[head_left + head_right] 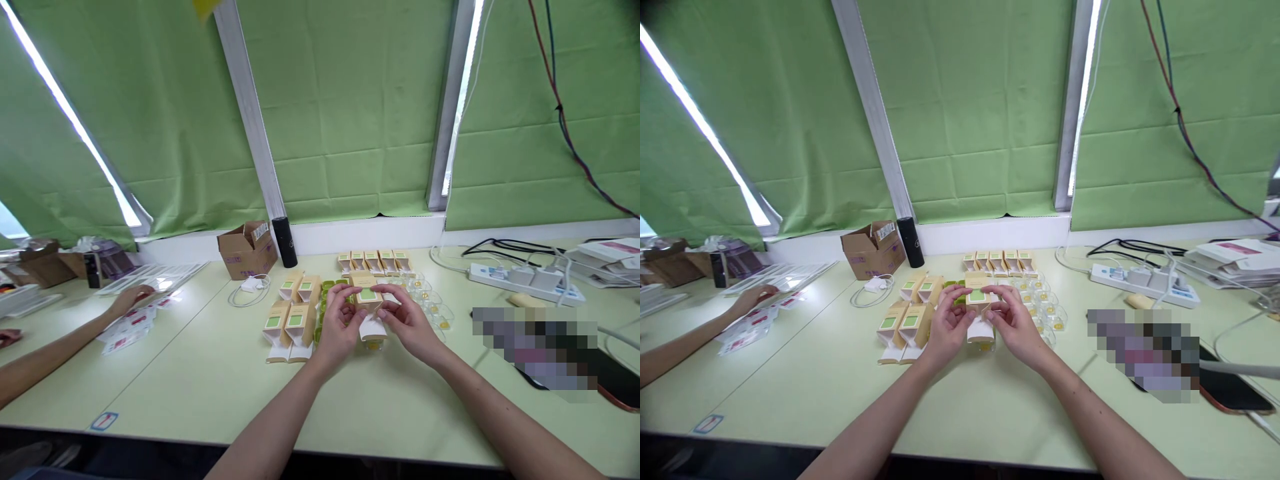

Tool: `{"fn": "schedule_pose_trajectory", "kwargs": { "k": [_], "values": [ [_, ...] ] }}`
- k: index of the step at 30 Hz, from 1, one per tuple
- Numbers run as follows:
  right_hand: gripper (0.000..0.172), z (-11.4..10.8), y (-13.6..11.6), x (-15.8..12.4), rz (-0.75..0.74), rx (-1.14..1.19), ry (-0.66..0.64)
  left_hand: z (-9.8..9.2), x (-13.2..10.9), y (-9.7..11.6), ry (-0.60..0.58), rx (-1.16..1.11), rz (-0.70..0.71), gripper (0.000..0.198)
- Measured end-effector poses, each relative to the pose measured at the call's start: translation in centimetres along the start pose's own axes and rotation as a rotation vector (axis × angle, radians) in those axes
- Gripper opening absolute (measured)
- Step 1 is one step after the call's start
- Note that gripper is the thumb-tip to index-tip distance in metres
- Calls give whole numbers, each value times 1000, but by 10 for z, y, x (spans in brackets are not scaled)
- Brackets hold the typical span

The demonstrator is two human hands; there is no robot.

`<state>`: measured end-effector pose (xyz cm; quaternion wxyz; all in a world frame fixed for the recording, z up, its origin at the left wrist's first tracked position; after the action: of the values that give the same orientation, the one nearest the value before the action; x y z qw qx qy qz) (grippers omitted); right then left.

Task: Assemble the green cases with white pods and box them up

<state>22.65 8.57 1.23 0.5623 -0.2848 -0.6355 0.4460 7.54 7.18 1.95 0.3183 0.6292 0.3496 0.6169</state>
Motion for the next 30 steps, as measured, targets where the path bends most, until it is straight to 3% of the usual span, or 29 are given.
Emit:
{"fn": "schedule_pose_trajectory", "kwargs": {
  "k": [6, 10, 14, 18, 24, 30],
  "values": [
    [33, -2, 4, 1, 20, -18, 45, 4, -3, -1, -72, -39, 6, 44],
    [34, -5, 7, 2, 39, -3, 67, 10, -5, -4, -184, -78, 7, 63],
    [36, -7, 7, 2, 58, 11, 80, 14, -7, -2, -253, -2, 12, 85],
    [36, -7, 2, 2, 44, 1, 96, 13, -7, 7, -246, 118, 77, 93],
    [37, -5, -2, 1, 19, -4, 94, 8, -5, 8, -193, 99, 70, 81],
    [36, 0, -6, -2, -12, 12, 37, 6, -2, 7, -133, -88, 33, 63]
  ]
}}
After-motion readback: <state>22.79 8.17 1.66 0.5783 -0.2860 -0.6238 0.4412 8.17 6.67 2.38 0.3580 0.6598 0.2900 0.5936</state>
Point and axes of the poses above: each hand's wrist, its own x-axis towards the middle knuckle, its own z-axis out of the palm, y = z × x, the point moved 10 cm from there along x, towards the middle knuckle, and after that the axes turned 3 degrees about y, right-handed, at the moved point
